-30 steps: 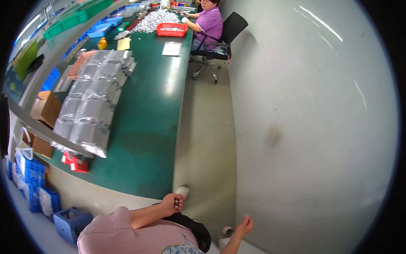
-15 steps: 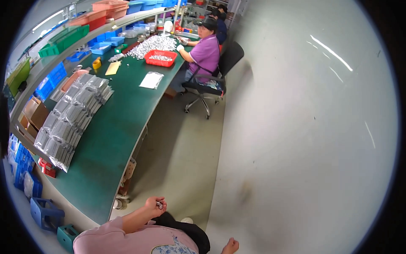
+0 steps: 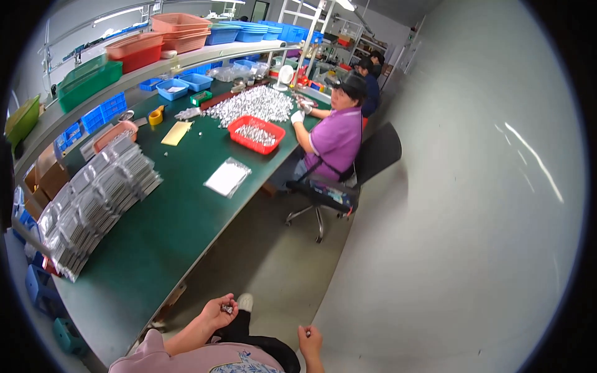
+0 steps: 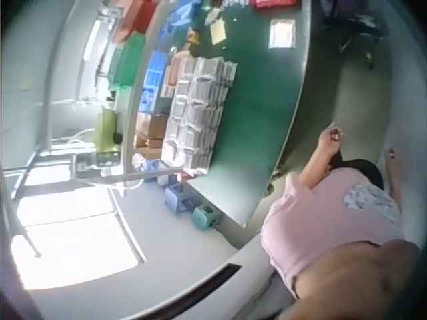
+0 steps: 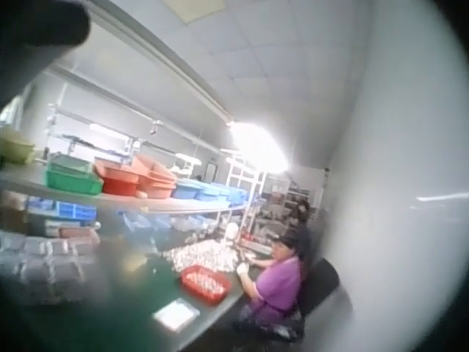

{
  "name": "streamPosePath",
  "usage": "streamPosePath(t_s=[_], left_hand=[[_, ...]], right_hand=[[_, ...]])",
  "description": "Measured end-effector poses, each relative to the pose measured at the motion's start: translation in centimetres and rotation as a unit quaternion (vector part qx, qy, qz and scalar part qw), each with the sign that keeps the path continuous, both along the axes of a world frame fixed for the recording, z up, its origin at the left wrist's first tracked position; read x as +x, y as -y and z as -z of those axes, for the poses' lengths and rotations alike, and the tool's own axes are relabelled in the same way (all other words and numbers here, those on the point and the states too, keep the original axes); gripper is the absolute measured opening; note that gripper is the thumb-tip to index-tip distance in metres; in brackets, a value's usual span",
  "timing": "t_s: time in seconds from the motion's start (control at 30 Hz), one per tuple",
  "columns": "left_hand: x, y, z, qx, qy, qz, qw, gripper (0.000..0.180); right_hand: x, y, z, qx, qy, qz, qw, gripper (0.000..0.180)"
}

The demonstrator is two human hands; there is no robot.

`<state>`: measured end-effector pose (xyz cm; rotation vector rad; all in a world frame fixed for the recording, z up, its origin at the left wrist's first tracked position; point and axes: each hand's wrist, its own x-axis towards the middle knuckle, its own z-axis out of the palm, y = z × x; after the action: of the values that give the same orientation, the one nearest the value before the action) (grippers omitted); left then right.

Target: The person assembles metal parts by hand, then places the assembled parts into a small plastic bag.

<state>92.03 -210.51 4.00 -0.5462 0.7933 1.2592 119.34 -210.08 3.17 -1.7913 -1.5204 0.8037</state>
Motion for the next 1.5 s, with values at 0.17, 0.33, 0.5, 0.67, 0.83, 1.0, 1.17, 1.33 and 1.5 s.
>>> streamPosePath(t_s=[0.17, 0.33, 0.5, 0.67, 0.83, 1.0, 1.17, 1.33, 1.5], left_hand=[[-2.9, -17.5, -5.6, 0.119, -0.068, -0.019, 0.990, 0.023], [-5.1, -34.5, -10.0, 0.270, -0.034, -0.048, 0.961, 0.024], [-6.6, -50.3, -10.7, 0.273, -0.261, -0.045, 0.925, 0.025], [-6.7, -65.2, -6.1, 0.168, -0.761, 0.075, 0.623, 0.023], [-4.1, -72.7, -3.7, 0.033, -0.892, 0.169, 0.418, 0.025], [-5.0, -74.9, 0.1, 0.071, -0.897, 0.223, 0.376, 0.016], [-4.4, -71.9, -4.8, 0.160, -0.964, 0.141, 0.157, 0.021], [-7.7, -56.1, -16.1, 0.064, -0.951, -0.111, 0.282, 0.024], [-11.1, -52.1, -10.3, -0.092, -0.879, -0.090, 0.460, 0.030]], right_hand=[[2.1, -8.2, -0.3, -0.010, -0.001, 0.054, 0.999, 0.022], [4.5, -16.4, 1.3, -0.036, -0.022, 0.158, 0.987, 0.022], [5.3, -27.4, 1.7, -0.075, -0.021, 0.152, 0.985, 0.022], [5.3, -41.3, 2.7, -0.022, -0.019, 0.115, 0.993, 0.023], [4.2, -53.7, 0.5, -0.046, -0.041, 0.073, 0.995, 0.023], [2.3, -61.6, -2.7, -0.031, -0.036, -0.010, 0.999, 0.022], [-2.1, -65.1, -6.4, -0.008, 0.071, -0.069, 0.995, 0.019], [-6.6, -63.6, -12.6, 0.120, 0.046, -0.109, 0.986, 0.017], [-13.9, -65.9, -12.4, 0.098, 0.000, -0.264, 0.959, 0.019]])
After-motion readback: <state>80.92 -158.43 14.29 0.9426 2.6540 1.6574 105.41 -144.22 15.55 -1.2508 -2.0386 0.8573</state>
